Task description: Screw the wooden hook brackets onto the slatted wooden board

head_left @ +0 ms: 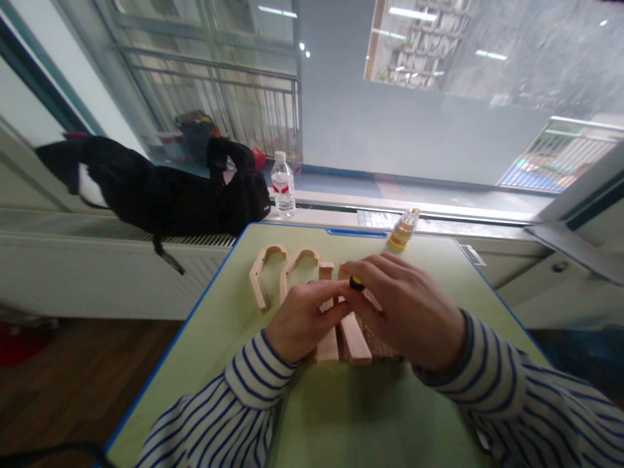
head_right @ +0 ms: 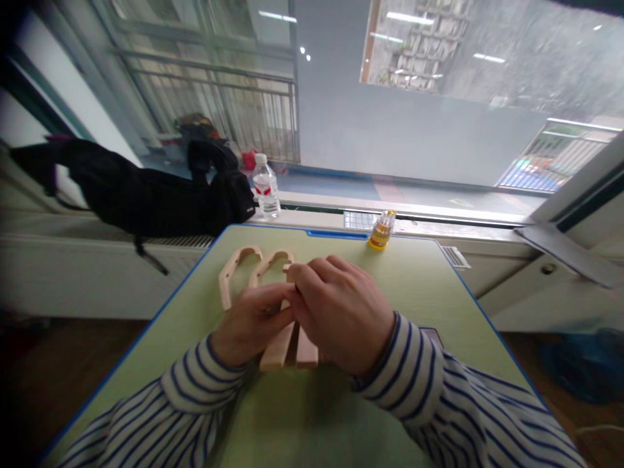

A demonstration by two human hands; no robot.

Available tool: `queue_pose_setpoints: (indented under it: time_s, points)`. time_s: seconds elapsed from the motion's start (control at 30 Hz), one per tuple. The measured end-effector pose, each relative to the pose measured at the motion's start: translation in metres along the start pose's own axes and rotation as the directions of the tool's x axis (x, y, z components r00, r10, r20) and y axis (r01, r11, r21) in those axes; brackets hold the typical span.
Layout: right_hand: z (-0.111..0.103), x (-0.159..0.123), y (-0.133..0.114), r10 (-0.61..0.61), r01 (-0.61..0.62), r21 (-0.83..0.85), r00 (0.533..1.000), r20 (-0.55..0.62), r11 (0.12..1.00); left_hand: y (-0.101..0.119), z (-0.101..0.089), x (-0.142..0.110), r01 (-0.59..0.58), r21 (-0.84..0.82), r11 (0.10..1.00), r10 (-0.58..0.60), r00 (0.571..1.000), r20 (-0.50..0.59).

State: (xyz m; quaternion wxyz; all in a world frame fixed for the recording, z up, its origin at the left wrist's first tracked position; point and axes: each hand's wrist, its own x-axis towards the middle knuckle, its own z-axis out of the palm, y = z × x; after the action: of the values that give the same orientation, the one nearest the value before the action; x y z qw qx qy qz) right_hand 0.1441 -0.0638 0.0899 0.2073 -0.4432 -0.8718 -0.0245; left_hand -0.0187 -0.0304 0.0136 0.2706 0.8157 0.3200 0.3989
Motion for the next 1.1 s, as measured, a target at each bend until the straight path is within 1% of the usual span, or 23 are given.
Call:
queue_pose_setpoints:
  time_s: [0.1,0.23,0.43,0.6,0.7,0.8,0.87,1.0,1.1]
  points:
    - [-0.006,-0.001,0.002,-0.047,0.046,0.045,0.999,0.021,0.998,-0.001,0.001,-0.001,0.001,0.004,1.0,-0.001,1.0,-0.003]
    - [-0.01,-0.003,0.006,-0.103,0.102,0.024,0.994,0.046,0.995,-0.001,0.001,-0.001,-0.015,-0.029,0.999,0.015,1.0,0.024]
    - [-0.004,-0.004,0.008,-0.096,0.096,-0.014,0.995,-0.02,0.995,-0.001,0.0,0.001,-0.019,-0.071,0.997,0.024,0.997,0.074]
    - [0.0,-0.007,0.008,-0.079,0.078,-0.012,0.995,-0.063,0.997,0.002,-0.002,0.002,-0.025,-0.084,0.996,0.036,0.991,0.127]
    - [0.001,-0.01,0.008,-0.08,0.08,-0.006,0.991,-0.107,0.997,0.004,-0.003,0.004,-0.029,-0.101,0.994,0.043,0.989,0.139]
    - [0.002,-0.011,0.008,-0.089,0.089,-0.01,0.983,-0.159,0.996,0.004,-0.001,0.004,-0.025,-0.102,0.994,0.039,0.991,0.132]
    - [0.003,-0.01,0.008,-0.091,0.091,-0.004,0.982,-0.168,0.996,0.003,0.0,0.003,-0.015,-0.088,0.996,0.025,0.993,0.116]
    - [0.006,-0.007,0.008,-0.071,0.075,0.027,0.99,-0.123,0.997,-0.001,0.001,0.0,0.04,-0.052,0.998,-0.038,0.999,0.028]
    - [0.005,-0.004,0.007,-0.044,0.047,0.042,0.996,-0.076,0.998,-0.002,0.001,-0.002,0.052,-0.04,0.998,-0.052,0.998,-0.022]
